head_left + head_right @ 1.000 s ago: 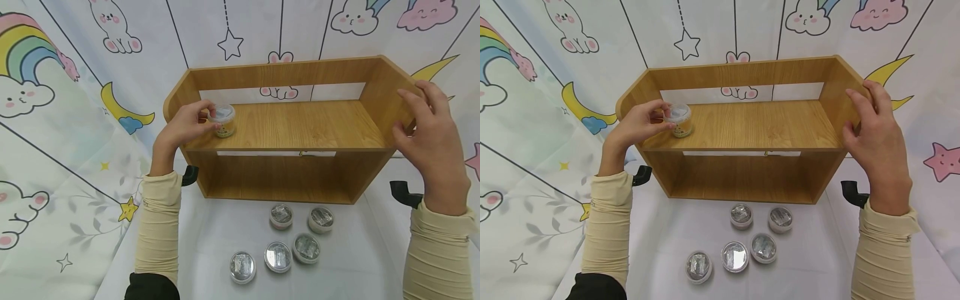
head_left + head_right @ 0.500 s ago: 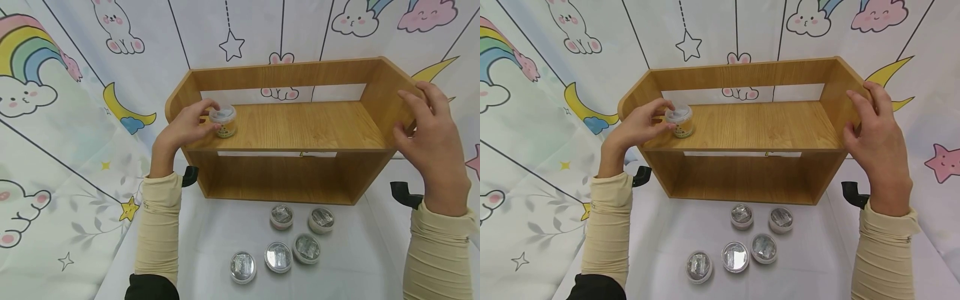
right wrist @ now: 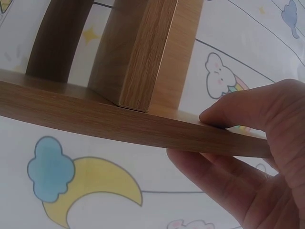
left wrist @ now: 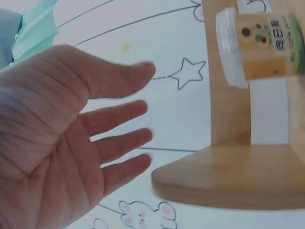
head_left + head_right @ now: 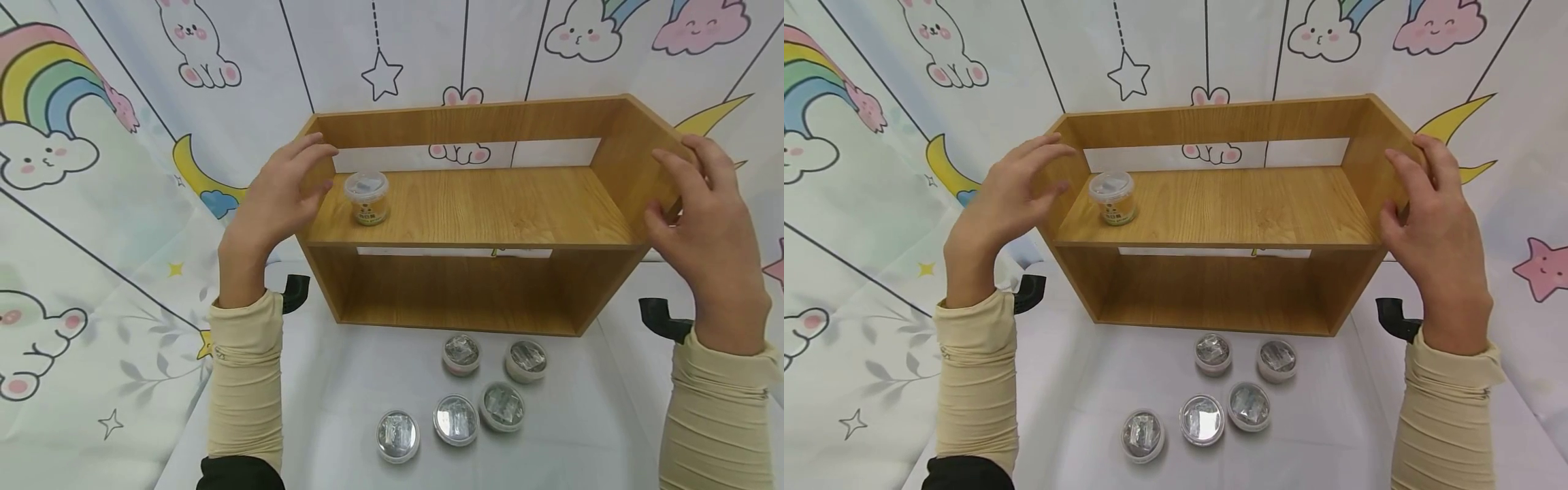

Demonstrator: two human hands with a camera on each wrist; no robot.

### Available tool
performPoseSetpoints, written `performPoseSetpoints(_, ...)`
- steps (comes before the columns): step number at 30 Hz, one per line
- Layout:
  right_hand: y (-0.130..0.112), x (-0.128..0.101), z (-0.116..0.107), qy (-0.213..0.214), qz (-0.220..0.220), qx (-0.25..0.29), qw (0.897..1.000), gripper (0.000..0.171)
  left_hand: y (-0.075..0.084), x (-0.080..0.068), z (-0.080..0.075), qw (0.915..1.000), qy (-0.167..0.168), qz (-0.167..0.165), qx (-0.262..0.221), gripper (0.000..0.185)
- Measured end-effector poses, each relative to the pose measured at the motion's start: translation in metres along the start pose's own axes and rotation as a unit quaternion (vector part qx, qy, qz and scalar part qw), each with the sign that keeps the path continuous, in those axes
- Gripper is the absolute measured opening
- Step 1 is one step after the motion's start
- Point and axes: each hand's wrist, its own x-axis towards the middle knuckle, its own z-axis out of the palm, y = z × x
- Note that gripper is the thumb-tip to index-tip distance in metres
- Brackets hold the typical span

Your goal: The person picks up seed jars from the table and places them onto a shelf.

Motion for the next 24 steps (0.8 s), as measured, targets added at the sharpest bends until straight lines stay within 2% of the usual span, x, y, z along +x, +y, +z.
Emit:
performPoseSetpoints(3,0.001,0.000,0.000,-0.003,0.005,0.001,1.000,0.068,-0.001,-0.004,-0.004,0.9992,0.030,-0.004,0.028,0.044)
performPoseSetpoints(6,0.001,0.000,0.000,-0.003,0.005,0.001,1.000,0.068,-0.005,-0.008,-0.006,0.9980,0.046,-0.022,0.037,0.046)
performPoseSetpoints(13,0.001,0.000,0.000,-0.001,-0.002,0.001,1.000,0.067,-0.014,-0.013,-0.003,0.9943,0.059,-0.083,0.032,0.050)
performPoseSetpoints(24,-0.005,0.000,-0.004,0.004,-0.010,0.002,1.000,0.065,-0.028,-0.015,0.013,0.9888,0.088,-0.121,0.005,0.043)
